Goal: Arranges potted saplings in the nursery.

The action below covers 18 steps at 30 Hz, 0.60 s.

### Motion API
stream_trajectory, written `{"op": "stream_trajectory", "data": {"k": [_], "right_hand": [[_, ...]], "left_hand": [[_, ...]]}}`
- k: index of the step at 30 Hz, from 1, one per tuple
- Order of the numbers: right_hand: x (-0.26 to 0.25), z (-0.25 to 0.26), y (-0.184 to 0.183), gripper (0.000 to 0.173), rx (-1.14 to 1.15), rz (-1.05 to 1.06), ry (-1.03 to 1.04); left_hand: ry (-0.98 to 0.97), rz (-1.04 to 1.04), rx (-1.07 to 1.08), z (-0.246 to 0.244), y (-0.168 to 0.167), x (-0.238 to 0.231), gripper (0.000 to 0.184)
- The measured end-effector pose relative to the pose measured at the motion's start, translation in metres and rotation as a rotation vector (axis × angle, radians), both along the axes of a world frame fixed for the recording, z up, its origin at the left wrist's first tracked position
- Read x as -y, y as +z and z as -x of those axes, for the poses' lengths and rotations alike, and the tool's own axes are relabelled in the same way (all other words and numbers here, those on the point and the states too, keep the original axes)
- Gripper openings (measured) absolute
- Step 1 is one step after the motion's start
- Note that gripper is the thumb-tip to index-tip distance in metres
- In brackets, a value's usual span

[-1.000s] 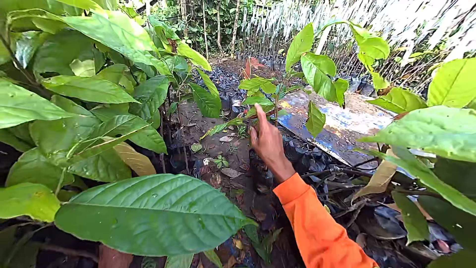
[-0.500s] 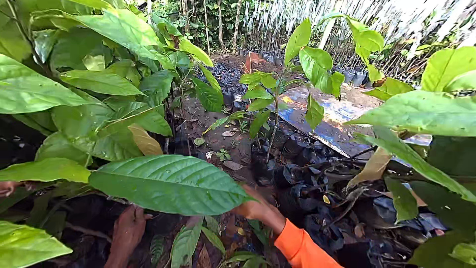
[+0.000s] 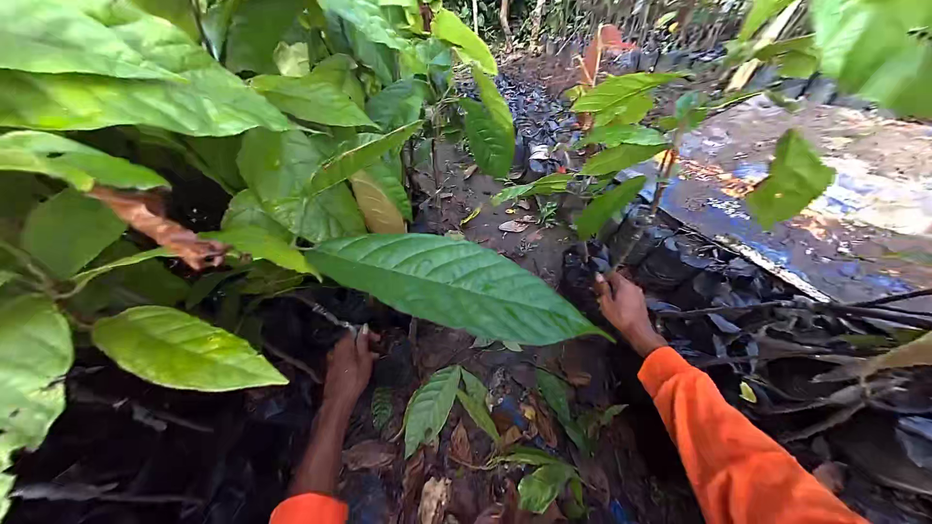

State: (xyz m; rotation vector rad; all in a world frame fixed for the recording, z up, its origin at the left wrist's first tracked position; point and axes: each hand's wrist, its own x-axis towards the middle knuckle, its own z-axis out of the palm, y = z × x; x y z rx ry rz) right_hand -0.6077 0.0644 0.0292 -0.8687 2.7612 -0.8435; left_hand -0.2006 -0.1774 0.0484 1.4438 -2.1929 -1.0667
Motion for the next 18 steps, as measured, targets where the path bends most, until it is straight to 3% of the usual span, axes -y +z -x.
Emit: {"op": "stream_trajectory", "data": {"k": [5,11,15,18], "right_hand": [[0.000,-0.046,0.026,0.040,-0.083,0.198,0.145],[0.044,-0.112,0.075,0.030,-0.023,0.304,0.351],[0.092,-0.160,0.044,0.034,0.150,0.252,0.513],[0.135,-0.206,-0.009,0.038,0.346,0.154,0.565]], "left_hand": [[-0.005,0.032,-0.011,-0.002,-0.001,0.000,0.040],[0.009,0.055,-0.051,0.000,-0.007,0.003,0.040],[-0.002,0.031,-0.037,-0.002,-0.009,0.006,0.039],[0.014,0.057,-0.017,-0.005,-0.008,0.004,0.038]]}}
